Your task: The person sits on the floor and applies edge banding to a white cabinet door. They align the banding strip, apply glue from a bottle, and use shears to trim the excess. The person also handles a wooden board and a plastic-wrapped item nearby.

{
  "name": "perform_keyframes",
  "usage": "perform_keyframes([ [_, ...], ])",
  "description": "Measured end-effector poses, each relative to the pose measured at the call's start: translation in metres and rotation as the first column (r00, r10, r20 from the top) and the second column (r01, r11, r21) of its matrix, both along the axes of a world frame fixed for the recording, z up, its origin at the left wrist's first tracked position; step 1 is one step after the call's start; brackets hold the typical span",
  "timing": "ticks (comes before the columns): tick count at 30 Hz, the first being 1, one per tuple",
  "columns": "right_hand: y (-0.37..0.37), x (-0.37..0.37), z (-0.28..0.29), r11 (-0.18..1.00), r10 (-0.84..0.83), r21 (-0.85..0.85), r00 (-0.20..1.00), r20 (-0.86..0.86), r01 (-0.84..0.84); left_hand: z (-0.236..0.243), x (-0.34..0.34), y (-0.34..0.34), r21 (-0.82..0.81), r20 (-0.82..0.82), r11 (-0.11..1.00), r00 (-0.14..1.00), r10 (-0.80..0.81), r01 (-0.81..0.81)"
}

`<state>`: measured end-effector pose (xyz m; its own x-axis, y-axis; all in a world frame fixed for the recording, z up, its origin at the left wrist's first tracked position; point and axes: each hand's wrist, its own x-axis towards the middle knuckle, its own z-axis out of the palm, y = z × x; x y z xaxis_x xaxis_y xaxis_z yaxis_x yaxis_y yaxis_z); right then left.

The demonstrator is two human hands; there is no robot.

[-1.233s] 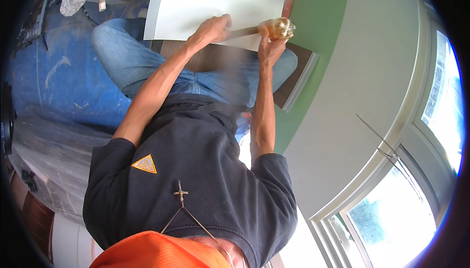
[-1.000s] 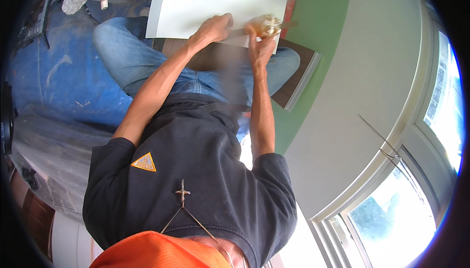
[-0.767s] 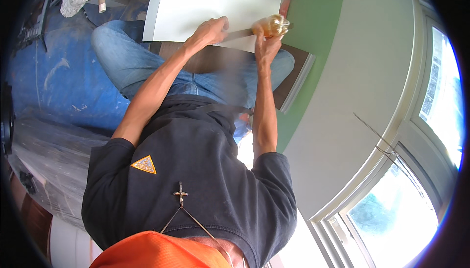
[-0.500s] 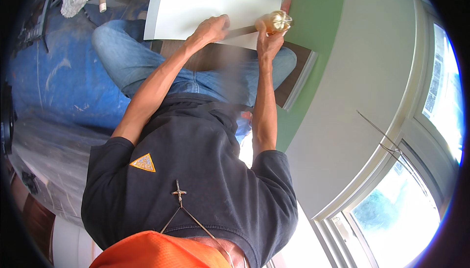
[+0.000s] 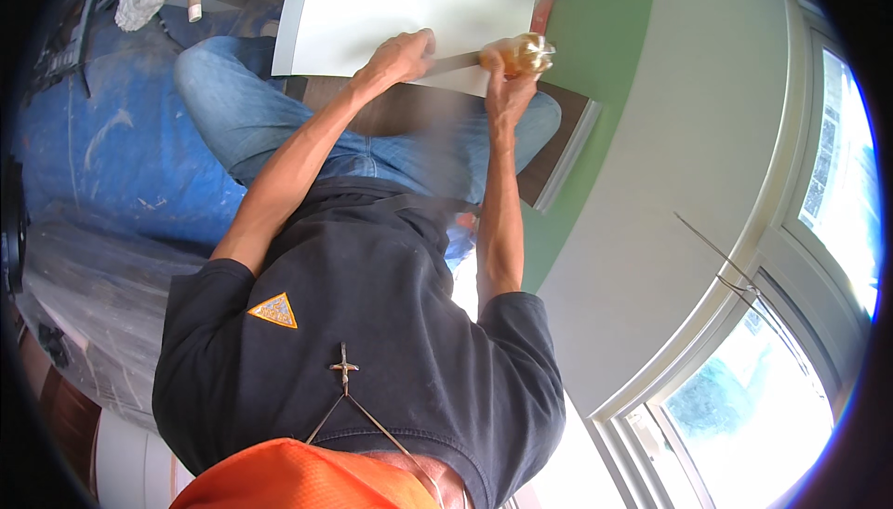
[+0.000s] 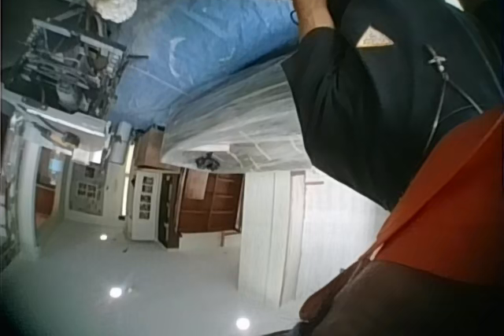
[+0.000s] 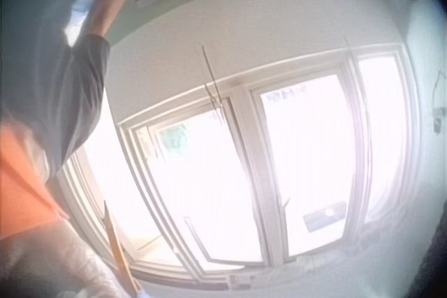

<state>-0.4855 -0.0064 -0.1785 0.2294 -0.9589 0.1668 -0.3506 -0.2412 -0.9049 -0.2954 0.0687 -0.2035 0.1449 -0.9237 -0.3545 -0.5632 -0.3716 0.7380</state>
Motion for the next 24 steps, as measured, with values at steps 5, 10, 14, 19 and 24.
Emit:
perform_keyframes([
  [5,0.007,0.0,-0.005,0.999,0.045,0.033,0.974,-0.221,-0.039,-0.002,0.0,0.0,0.025,-0.014,1.0,1.0,0.0,0.0],
  [10,-0.006,-0.001,-0.005,0.999,-0.042,-0.012,0.997,-0.07,0.042,-0.003,0.0,0.001,0.015,-0.02,1.0,1.0,0.015,-0.015],
  [14,0.003,-0.002,-0.006,0.999,0.006,-0.033,0.992,-0.128,-0.011,-0.004,0.0,0.001,-0.023,-0.004,1.0,1.0,0.013,-0.013],
  [19,-0.024,-0.011,-0.005,0.989,-0.106,-0.113,0.991,-0.08,0.097,0.0,0.002,0.01,-0.011,-0.029,1.0,0.999,0.021,-0.022],
  [24,-0.048,-0.019,-0.005,0.993,-0.101,-0.064,0.992,-0.069,0.097,0.001,0.006,0.016,0.043,-0.094,0.999,0.995,0.014,-0.01],
])
